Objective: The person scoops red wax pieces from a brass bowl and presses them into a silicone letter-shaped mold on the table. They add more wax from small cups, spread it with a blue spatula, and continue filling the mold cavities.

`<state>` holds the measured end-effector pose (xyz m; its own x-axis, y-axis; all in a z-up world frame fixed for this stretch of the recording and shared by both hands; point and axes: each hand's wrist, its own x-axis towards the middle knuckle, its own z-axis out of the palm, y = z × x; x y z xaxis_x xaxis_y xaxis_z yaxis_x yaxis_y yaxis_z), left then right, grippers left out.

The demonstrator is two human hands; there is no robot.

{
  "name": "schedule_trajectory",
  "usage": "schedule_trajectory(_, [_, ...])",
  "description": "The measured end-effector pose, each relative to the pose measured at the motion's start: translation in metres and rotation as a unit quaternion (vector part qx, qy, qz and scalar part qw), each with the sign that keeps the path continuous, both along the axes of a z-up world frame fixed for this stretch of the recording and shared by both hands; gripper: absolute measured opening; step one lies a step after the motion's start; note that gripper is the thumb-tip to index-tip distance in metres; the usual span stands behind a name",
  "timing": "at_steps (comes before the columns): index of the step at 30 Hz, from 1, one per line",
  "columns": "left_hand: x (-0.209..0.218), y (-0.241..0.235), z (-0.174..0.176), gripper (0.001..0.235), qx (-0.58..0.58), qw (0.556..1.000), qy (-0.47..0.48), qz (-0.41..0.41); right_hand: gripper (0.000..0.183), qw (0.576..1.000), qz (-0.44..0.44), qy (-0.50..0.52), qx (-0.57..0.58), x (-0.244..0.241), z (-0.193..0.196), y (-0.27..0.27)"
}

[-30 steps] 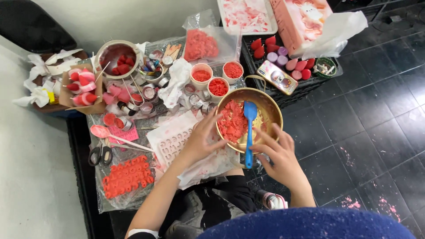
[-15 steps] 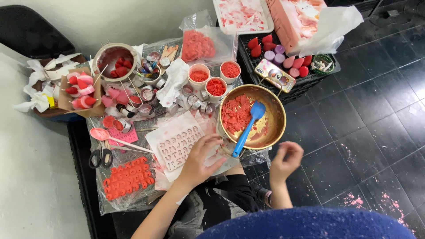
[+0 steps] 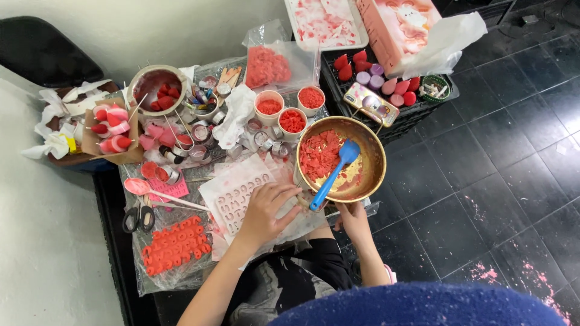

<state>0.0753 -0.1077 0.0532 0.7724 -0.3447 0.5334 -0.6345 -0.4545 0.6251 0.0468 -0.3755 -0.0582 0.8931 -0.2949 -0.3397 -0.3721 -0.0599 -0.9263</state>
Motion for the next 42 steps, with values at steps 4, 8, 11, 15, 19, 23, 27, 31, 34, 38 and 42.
schedule_trajectory(4, [0.004,-0.003,-0.005,0.036,0.014,1.0,0.008,0.012,0.035,0.999,0.016,-0.021,-0.032,-0.005,0.024,0.009])
schedule_trajectory(8, [0.007,-0.004,-0.004,0.049,0.018,0.997,0.054,0.051,0.037,0.989,0.018,0.001,-0.149,-0.006,0.045,0.02])
schedule_trajectory(11, [0.011,-0.003,-0.012,0.06,0.003,0.995,0.084,0.057,0.034,0.996,0.017,0.029,-0.081,-0.004,0.032,0.014])
schedule_trajectory(15, [0.016,-0.007,-0.018,0.066,-0.061,0.99,0.126,0.03,0.035,0.996,0.048,0.04,0.056,-0.006,-0.009,-0.011])
schedule_trajectory(19, [0.02,-0.013,-0.02,0.069,-0.082,0.985,0.15,0.026,0.039,0.994,0.072,0.051,0.07,-0.005,-0.001,-0.015])
schedule_trajectory(23, [0.024,-0.016,-0.022,0.069,-0.152,0.967,0.206,0.004,0.041,0.984,0.099,0.088,0.12,-0.002,-0.006,-0.023])
schedule_trajectory(27, [0.028,-0.014,-0.028,0.074,-0.173,0.967,0.186,0.002,0.038,0.985,0.122,0.103,0.066,0.0,-0.002,-0.039])
schedule_trajectory(31, [0.033,-0.011,-0.032,0.07,-0.22,0.948,0.23,-0.016,0.022,0.986,-0.037,-0.005,-0.163,-0.002,0.049,-0.039])
schedule_trajectory(34, [0.037,-0.012,-0.034,0.07,-0.214,0.949,0.234,0.002,0.014,0.949,-0.139,-0.209,-0.19,-0.001,0.063,-0.04])
schedule_trajectory(38, [0.039,-0.017,-0.035,0.066,-0.224,0.947,0.229,0.008,0.024,0.841,0.046,-0.342,-0.416,0.024,0.157,0.019])
schedule_trajectory(42, [0.046,-0.02,-0.038,0.059,-0.204,0.947,0.247,0.035,0.042,0.776,0.329,-0.397,-0.363,0.072,0.173,0.044])
